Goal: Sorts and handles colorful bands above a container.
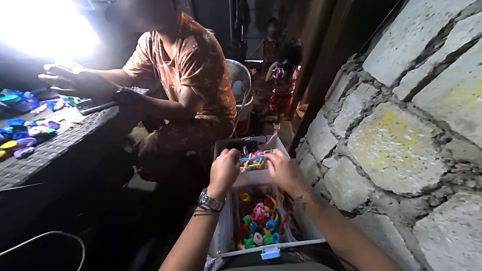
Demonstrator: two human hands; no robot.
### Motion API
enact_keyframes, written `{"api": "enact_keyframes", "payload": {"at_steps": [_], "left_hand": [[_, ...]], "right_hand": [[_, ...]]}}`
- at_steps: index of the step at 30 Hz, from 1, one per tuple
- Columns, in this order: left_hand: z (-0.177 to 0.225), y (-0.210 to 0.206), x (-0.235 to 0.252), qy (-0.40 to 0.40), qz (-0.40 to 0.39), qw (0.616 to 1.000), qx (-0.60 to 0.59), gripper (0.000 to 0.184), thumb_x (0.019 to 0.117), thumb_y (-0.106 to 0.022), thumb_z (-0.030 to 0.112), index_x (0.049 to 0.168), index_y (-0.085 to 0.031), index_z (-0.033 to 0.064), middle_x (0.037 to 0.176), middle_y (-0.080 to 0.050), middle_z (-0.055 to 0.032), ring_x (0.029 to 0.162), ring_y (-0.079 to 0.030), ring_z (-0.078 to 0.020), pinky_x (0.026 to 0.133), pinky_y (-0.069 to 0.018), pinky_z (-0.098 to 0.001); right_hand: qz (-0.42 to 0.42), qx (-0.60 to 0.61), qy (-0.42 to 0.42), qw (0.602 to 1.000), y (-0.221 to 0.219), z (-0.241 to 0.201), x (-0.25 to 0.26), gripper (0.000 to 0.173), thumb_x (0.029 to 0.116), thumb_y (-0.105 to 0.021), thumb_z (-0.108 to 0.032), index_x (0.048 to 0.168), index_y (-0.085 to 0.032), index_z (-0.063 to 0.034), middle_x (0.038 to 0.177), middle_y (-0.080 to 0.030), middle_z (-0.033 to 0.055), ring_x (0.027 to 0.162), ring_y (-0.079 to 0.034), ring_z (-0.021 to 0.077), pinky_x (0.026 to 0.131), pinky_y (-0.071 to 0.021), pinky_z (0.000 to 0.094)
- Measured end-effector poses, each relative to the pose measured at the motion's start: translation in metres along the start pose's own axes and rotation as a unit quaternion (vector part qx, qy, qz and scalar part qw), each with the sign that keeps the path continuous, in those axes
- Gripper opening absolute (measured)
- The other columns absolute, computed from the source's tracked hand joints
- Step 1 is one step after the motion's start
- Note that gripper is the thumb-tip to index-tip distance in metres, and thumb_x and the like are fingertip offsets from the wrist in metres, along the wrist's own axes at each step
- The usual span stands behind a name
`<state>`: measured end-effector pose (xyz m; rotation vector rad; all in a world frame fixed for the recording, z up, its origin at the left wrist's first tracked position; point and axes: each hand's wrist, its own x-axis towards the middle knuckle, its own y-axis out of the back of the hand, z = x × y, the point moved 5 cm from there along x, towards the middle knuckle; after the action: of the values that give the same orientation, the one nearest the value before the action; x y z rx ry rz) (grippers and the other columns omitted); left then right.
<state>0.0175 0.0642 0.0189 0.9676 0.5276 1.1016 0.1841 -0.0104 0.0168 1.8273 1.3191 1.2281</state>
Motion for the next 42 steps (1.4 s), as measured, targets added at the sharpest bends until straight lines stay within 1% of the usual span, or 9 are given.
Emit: {"api": "enact_keyframes", "payload": {"at_steps": [4, 8, 11, 13, 23, 28, 34, 38, 42], "left_hand": [[-0.002, 0.007, 0.0, -0.025, 0.094, 0.993, -0.072, 0.031, 0.0997, -0.052, 0.009, 0.126, -0.067, 0.0029, 0.118, -0.066, -0.0191, 0.106, -0.067, -0.0311, 0.093, -0.0538, -0.0489], [0.006, 0.004, -0.004, -0.048, 0.089, 0.986, -0.135, 0.035, 0.0895, -0.053, -0.002, 0.121, -0.067, 0.0042, 0.127, -0.055, -0.02, 0.107, -0.062, -0.0268, 0.089, -0.0545, -0.0401], [0.02, -0.004, -0.011, -0.161, 0.071, 0.969, -0.175, 0.039, 0.0877, -0.051, -0.007, 0.124, -0.063, 0.002, 0.129, -0.051, -0.0233, 0.105, -0.061, -0.0258, 0.084, -0.0554, -0.0371], [0.033, -0.008, -0.019, -0.243, 0.077, 0.951, -0.173, 0.035, 0.0912, -0.051, -0.007, 0.124, -0.062, -0.0001, 0.125, -0.055, -0.0225, 0.105, -0.063, -0.0271, 0.087, -0.0566, -0.0389], [0.048, -0.016, -0.03, -0.21, 0.046, 0.975, -0.059, 0.065, 0.0903, -0.058, -0.009, 0.152, -0.041, 0.0017, 0.136, -0.057, -0.0228, 0.103, -0.07, -0.0357, 0.084, -0.0598, -0.05], [0.043, -0.014, -0.029, -0.277, 0.049, 0.955, -0.096, 0.041, 0.0973, -0.048, -0.005, 0.137, -0.057, 0.0004, 0.116, -0.064, -0.0185, 0.092, -0.069, -0.0274, 0.081, -0.0595, -0.042], [0.024, -0.001, -0.02, -0.226, 0.027, 0.938, -0.26, 0.028, 0.1031, -0.041, 0.008, 0.109, -0.067, -0.0003, 0.09, -0.064, -0.0033, 0.071, -0.056, -0.0025, 0.067, -0.0488, -0.02], [0.019, -0.003, -0.019, -0.181, 0.032, 0.963, -0.195, 0.029, 0.1007, -0.042, 0.009, 0.115, -0.066, 0.0024, 0.095, -0.068, -0.0078, 0.085, -0.065, -0.0173, 0.079, -0.0545, -0.0414], [0.022, -0.006, -0.021, -0.174, 0.0, 0.97, -0.168, 0.03, 0.1009, -0.042, 0.011, 0.123, -0.061, 0.0045, 0.088, -0.067, -0.0096, 0.078, -0.065, -0.0224, 0.073, -0.054, -0.0477]], "right_hand": [[0.194, -0.045, 0.05, 0.979, 0.015, 0.001, 0.005, 0.021, 0.0951, -0.059, -0.003, 0.109, -0.076, -0.0022, 0.097, -0.07, 0.0183, 0.082, -0.072, 0.0321, 0.069, -0.0602, 0.0447], [0.041, -0.068, -0.015, 0.997, 0.001, 0.005, 0.008, 0.029, 0.1009, -0.052, -0.009, 0.121, -0.072, -0.0024, 0.111, -0.069, 0.0208, 0.101, -0.069, 0.0372, 0.086, -0.0557, 0.0529], [-0.056, 0.158, -0.015, 0.986, -0.006, -0.002, 0.003, 0.033, 0.1063, -0.047, -0.02, 0.123, -0.068, -0.0005, 0.115, -0.07, 0.0162, 0.104, -0.068, 0.0246, 0.094, -0.0538, 0.0413], [-0.114, 0.311, -0.049, 0.942, -0.01, -0.01, 0.0, 0.031, 0.1056, -0.05, -0.02, 0.125, -0.063, 0.001, 0.109, -0.068, 0.0128, 0.089, -0.066, 0.0147, 0.082, -0.0557, 0.0323], [-0.035, 0.407, 0.0, 0.913, -0.01, -0.013, -0.005, 0.026, 0.0924, -0.059, -0.004, 0.116, -0.065, 0.0044, 0.105, -0.07, 0.0096, 0.089, -0.068, 0.0074, 0.079, -0.0583, 0.0247], [0.044, 0.376, 0.063, 0.924, -0.003, -0.011, -0.007, 0.015, 0.0916, -0.06, -0.003, 0.102, -0.068, 0.0034, 0.094, -0.069, 0.0072, 0.082, -0.066, 0.0053, 0.077, -0.0565, 0.0223], [-0.064, 0.551, 0.144, 0.82, 0.006, -0.009, -0.008, 0.013, 0.0989, -0.053, -0.002, 0.103, -0.064, -0.0064, 0.1, -0.065, -0.0053, 0.086, -0.064, 0.0014, 0.08, -0.0572, 0.0239], [-0.082, 0.255, 0.218, 0.939, -0.004, -0.021, -0.014, 0.015, 0.0914, -0.061, -0.004, 0.1, -0.072, 0.0026, 0.097, -0.07, 0.0149, 0.09, -0.069, 0.0205, 0.082, -0.0569, 0.0343], [0.006, 0.166, 0.203, 0.965, -0.001, -0.019, -0.013, 0.013, 0.0858, -0.063, -0.004, 0.095, -0.071, 0.0011, 0.089, -0.069, 0.0155, 0.083, -0.069, 0.0256, 0.076, -0.058, 0.039]]}}
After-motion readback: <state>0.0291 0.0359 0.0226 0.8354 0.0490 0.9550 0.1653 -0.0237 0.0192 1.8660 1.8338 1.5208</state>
